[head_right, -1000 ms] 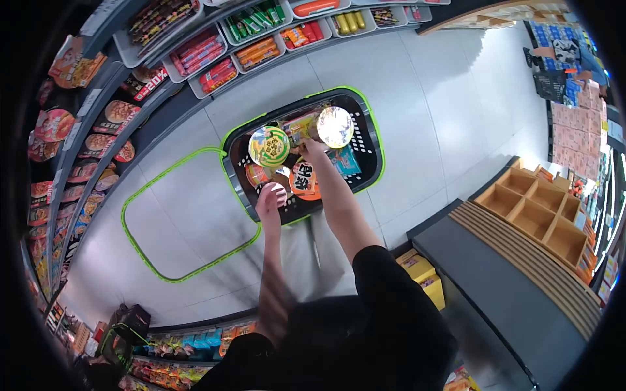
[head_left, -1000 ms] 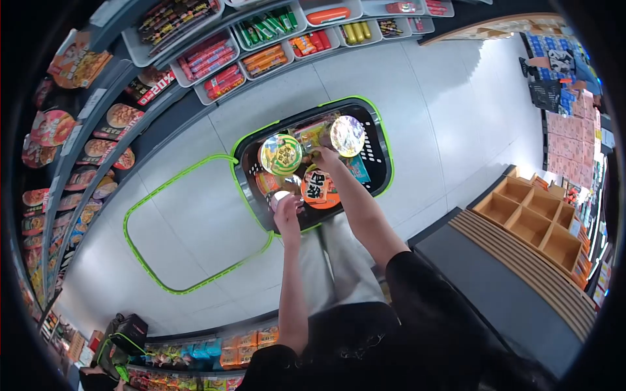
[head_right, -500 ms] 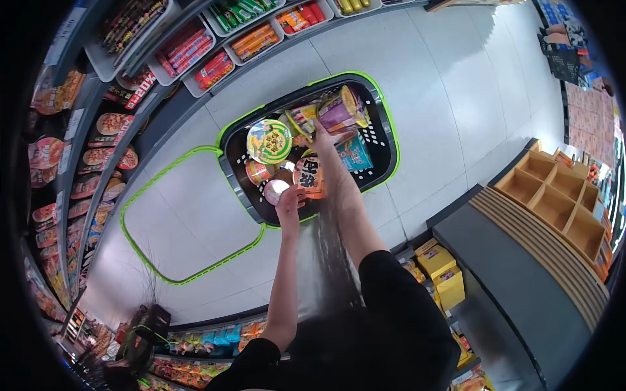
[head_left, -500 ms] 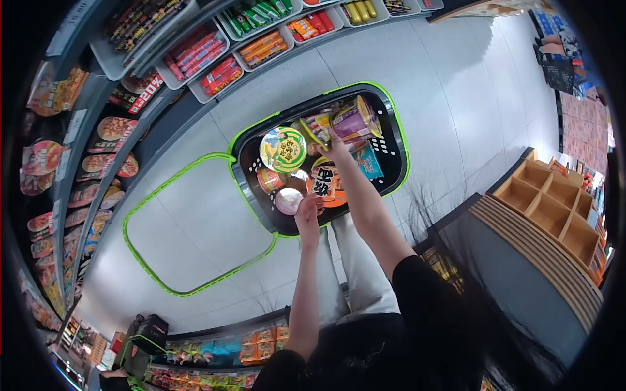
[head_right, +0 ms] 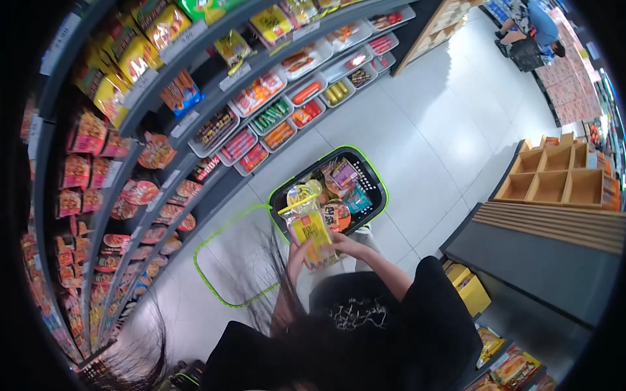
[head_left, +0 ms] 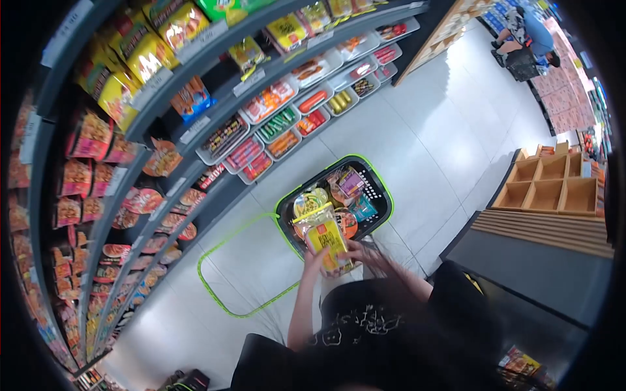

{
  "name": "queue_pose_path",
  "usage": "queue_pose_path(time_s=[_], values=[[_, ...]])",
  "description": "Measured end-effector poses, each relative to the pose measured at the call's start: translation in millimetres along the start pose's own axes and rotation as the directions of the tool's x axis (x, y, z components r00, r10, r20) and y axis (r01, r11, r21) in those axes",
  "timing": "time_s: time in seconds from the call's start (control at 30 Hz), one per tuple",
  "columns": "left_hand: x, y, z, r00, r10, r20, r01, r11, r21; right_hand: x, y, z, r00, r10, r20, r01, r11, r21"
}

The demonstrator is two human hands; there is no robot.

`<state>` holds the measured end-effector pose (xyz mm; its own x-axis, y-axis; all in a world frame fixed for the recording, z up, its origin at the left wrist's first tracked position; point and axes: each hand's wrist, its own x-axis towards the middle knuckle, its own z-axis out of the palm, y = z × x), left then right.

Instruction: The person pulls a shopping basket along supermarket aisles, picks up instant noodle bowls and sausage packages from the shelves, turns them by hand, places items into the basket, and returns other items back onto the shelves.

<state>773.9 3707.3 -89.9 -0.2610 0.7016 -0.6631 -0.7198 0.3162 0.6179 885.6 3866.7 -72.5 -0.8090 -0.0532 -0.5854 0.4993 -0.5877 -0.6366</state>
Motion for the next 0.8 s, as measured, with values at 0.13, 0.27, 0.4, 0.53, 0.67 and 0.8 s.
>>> queue_pose_path(time_s=[0.13, 0.27, 0.4, 0.53, 0.67, 0.8], values=[[-15.4, 14.3, 46.2, 0.954, 0.266, -0.141, -0.267, 0.964, 0.006, -31.7, -22.9, 9.1, 0.995, -0.076, 0.070, 0.087, 0.980, -0.178], [0.4, 44.9, 89.4, 0.855, 0.499, -0.140, -0.480, 0.864, 0.149, -43.5, -60.8, -19.4, 0.988, -0.153, 0.010, 0.154, 0.987, -0.040], [42.7, 81.1, 149.6, 0.890, 0.423, -0.171, -0.418, 0.906, 0.063, -50.0, -114.5, -63.3, 0.934, -0.355, -0.051, 0.343, 0.926, -0.160], [103.7, 105.4, 206.3, 0.793, 0.581, -0.183, -0.510, 0.797, 0.322, -59.2, -162.8, -140.2, 0.938, -0.340, -0.067, 0.323, 0.928, -0.188], [141.1, 162.1, 298.0, 0.743, 0.663, -0.088, -0.433, 0.577, 0.692, -62.6, -222.4, -237.5, 0.957, -0.288, -0.036, 0.259, 0.904, -0.339], [201.6, 180.4, 357.0, 0.862, 0.489, -0.130, -0.449, 0.858, 0.249, -94.2, -294.6, -305.6, 0.946, -0.325, -0.006, 0.318, 0.930, -0.182]])
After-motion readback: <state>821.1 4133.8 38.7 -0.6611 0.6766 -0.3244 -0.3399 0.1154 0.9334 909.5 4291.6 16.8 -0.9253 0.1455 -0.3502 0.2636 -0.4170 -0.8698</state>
